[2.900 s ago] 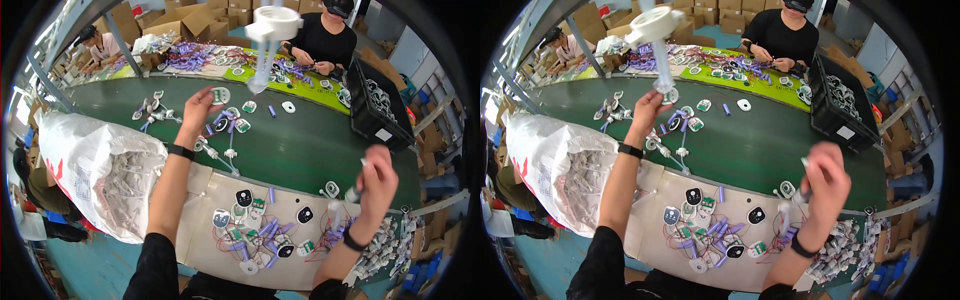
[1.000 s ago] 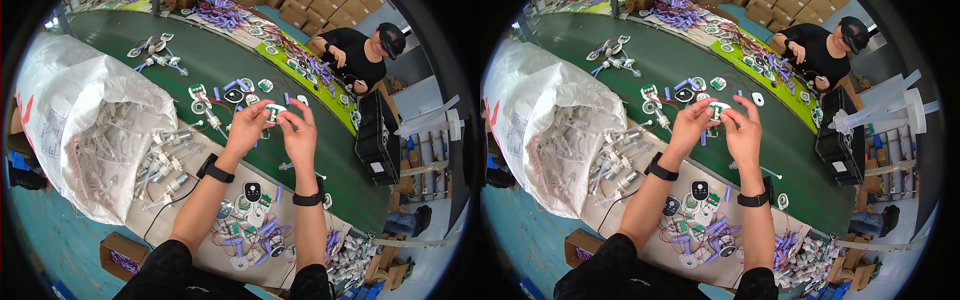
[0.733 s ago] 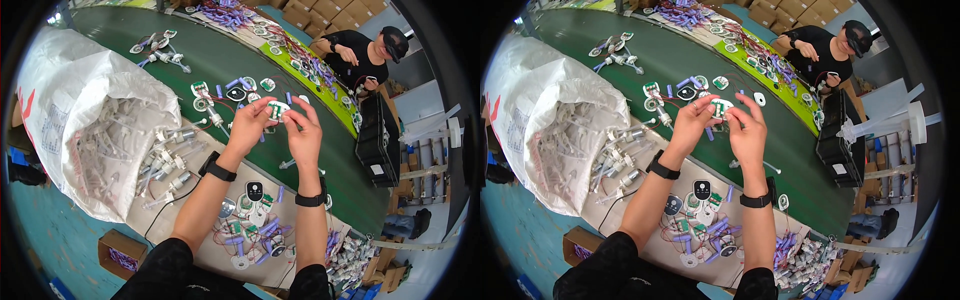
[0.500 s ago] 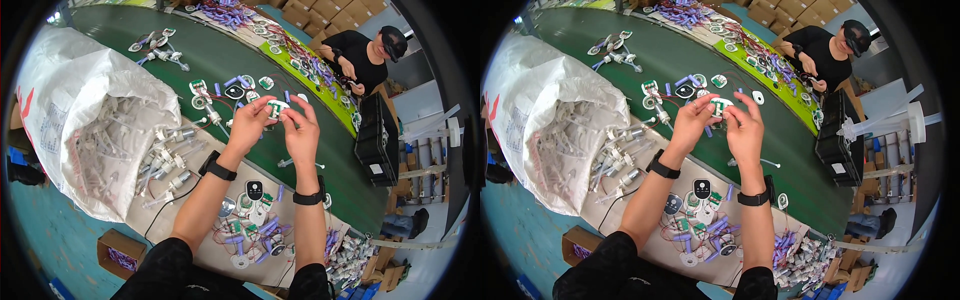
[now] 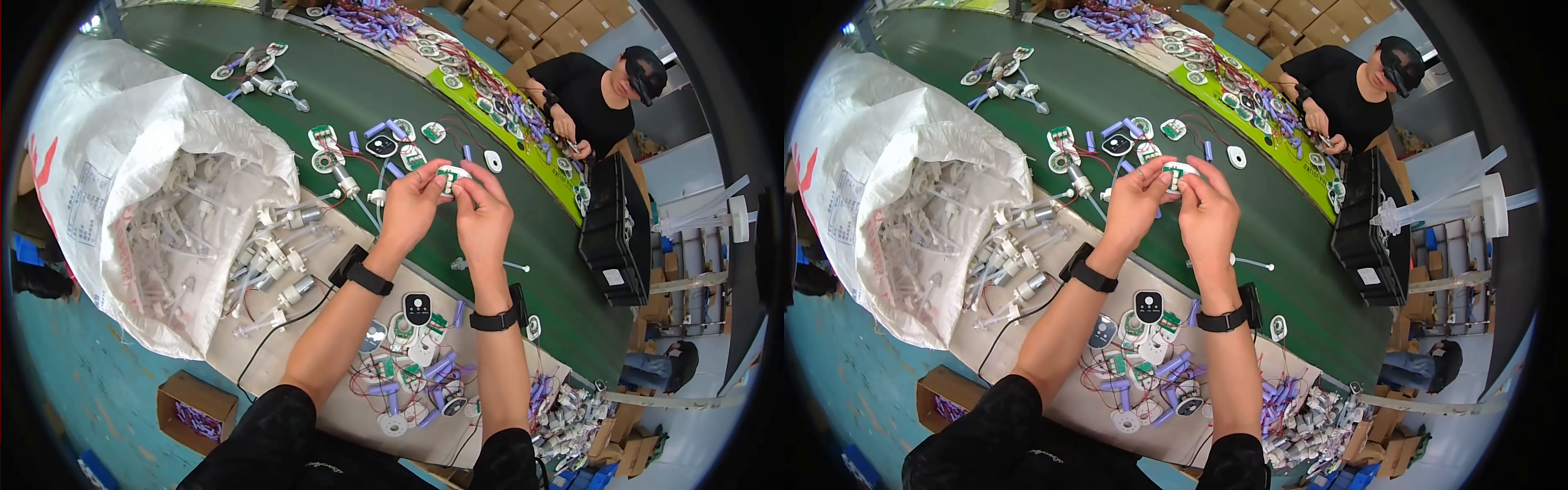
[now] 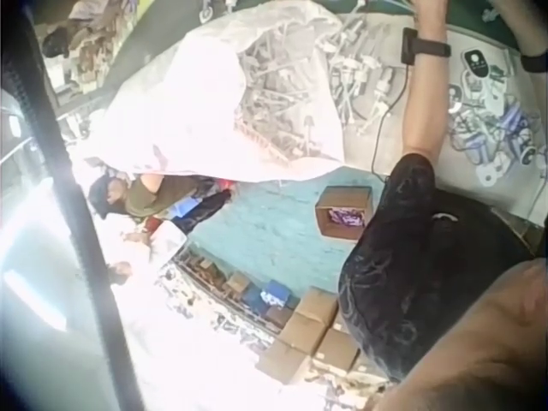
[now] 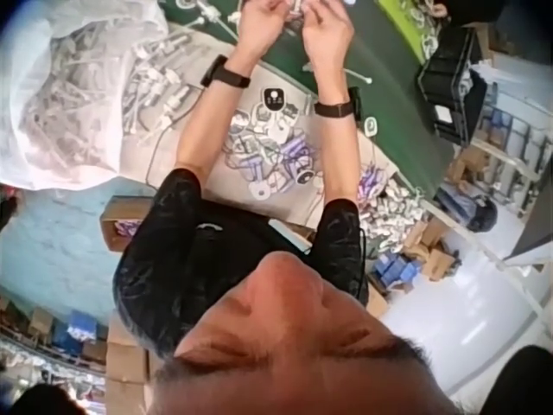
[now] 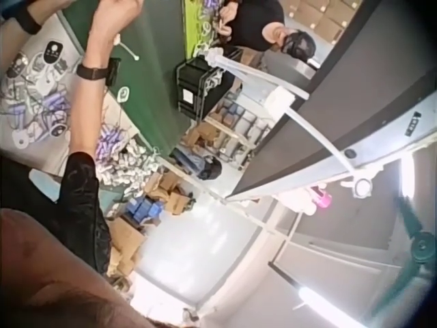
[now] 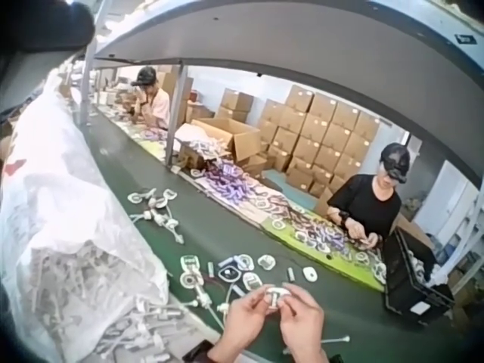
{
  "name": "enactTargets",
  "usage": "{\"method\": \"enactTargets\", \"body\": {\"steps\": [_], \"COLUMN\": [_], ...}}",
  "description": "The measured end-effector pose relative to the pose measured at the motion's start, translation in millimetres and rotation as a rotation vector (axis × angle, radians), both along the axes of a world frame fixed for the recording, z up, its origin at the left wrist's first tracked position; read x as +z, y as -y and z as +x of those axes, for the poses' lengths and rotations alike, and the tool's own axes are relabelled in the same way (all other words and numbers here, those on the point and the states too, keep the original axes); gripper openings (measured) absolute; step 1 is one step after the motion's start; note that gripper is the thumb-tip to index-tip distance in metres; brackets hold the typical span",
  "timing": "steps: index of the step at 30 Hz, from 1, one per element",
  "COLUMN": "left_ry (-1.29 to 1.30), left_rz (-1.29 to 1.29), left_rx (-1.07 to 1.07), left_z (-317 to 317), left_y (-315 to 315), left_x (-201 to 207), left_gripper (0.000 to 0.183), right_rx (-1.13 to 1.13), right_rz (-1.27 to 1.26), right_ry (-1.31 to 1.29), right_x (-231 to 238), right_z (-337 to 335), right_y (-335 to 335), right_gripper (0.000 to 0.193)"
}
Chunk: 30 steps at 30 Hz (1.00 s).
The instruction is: The person assembles electronic components by hand, fitting a circuit board into a plastic housing and pressing them together. They then set the unit aside and pick up a motor and a battery to continue the assembly process.
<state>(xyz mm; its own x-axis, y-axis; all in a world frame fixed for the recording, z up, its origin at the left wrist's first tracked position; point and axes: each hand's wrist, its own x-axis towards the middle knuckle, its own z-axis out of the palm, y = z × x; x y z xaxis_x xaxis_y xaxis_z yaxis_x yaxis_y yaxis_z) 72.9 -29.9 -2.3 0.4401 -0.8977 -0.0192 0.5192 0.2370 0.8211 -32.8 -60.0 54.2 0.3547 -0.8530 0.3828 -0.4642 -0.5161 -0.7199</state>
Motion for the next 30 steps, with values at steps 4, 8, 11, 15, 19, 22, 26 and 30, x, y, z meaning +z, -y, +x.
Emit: {"method": "enactTargets", "body": {"steps": [4,8,11,15,19,22,26,30], "left_ry": [-0.052,0.296,0.406,0.801,1.015,1.102,1.234,1.369], "left_rz": [0.027,0.179,0.257,0.579,0.622,0.610,0.533,0.503], "left_rx": [0.001,-0.156,-0.271,-0.274,-0.261,-0.258,-0.152,0.208], "left_z": [0,32,55,64,60,61,60,80], "left_y": [0,-6,-19,-25,-29,-29,-30,-23], "left_x": [4,2,-1,-5,-4,-8,-6,5], "left_gripper": [0.030,0.030,0.029,0.029,0.025,0.026,0.031,0.029], "right_rx": [0.035,0.210,0.259,0.228,0.252,0.252,0.238,0.257], "right_rz": [-0.061,0.172,0.172,0.062,0.004,-0.028,-0.036,0.004], "right_ry": [-0.085,-0.045,-0.246,-0.519,-0.574,-0.548,-0.533,-0.494], "right_x": [5,-5,-22,-38,-40,-43,-48,-48], "right_z": [-3,-27,-38,-55,-67,-73,-86,-85], "right_y": [6,21,4,-8,-7,-2,3,0], "right_gripper": [0.012,0.027,0.065,0.056,0.043,0.042,0.042,0.042]}}
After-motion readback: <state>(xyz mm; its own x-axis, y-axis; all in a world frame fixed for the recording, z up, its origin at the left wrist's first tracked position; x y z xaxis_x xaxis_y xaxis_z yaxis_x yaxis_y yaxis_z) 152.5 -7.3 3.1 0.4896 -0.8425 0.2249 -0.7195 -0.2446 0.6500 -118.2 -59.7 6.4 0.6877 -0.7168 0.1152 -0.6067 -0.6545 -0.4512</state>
